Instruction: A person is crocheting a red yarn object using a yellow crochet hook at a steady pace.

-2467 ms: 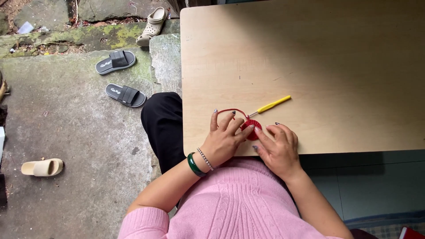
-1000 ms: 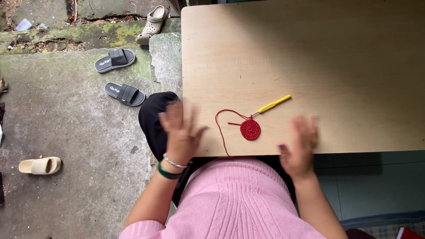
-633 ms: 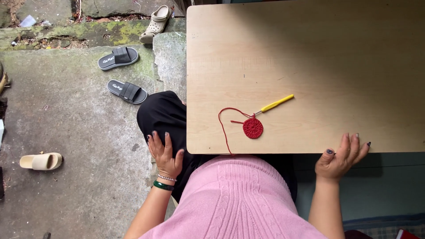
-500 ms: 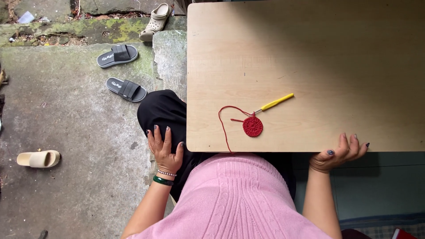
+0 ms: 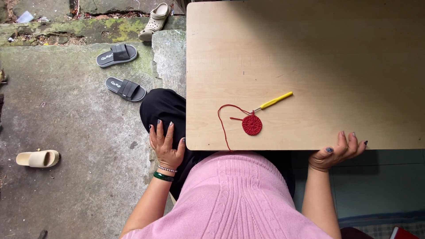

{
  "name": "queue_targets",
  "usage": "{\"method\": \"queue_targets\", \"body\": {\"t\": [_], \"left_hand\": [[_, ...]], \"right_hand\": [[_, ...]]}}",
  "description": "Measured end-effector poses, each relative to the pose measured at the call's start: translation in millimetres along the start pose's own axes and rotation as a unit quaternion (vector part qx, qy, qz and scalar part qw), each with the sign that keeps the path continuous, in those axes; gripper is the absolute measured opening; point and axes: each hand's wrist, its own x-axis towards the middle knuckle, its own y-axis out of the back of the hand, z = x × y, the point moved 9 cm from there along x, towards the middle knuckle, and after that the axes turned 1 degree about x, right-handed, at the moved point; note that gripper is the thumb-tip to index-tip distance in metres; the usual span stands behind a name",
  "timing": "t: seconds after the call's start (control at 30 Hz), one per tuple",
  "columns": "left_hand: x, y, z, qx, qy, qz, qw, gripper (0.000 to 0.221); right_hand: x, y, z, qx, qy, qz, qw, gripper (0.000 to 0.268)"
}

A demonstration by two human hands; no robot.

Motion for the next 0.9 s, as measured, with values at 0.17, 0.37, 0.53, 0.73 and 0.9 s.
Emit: {"method": "queue_targets", "body": {"t": [0.17,0.37,0.53,0.73,0.9], "left_hand": [[27.3,14.0,1.9,-0.067,0.006,0.036,0.997,0.034],[98.9,9.1,61.7,-0.204,-0.039,0.020,0.978,0.023],[120.2,-60.6,155.0,-0.190,-0.184,-0.172,0.949,0.042],[113.2,-114.1,180.1,-0.030,-0.280,-0.148,0.948,0.012],[119.0,-122.0,167.3,-0.030,-0.224,-0.175,0.958,0.011]], "right_hand": [[-4.2,7.5,16.1,-0.068,-0.045,-0.069,0.994,0.071],[57.6,-30.7,-10.9,0.041,0.028,-0.238,0.970,0.037],[66.5,-120.7,-81.3,0.090,0.182,-0.377,0.904,0.058],[37.1,-171.2,-95.7,-0.016,0.288,-0.363,0.886,0.028],[37.3,-171.7,-90.1,0.005,0.222,-0.368,0.903,0.016]]}}
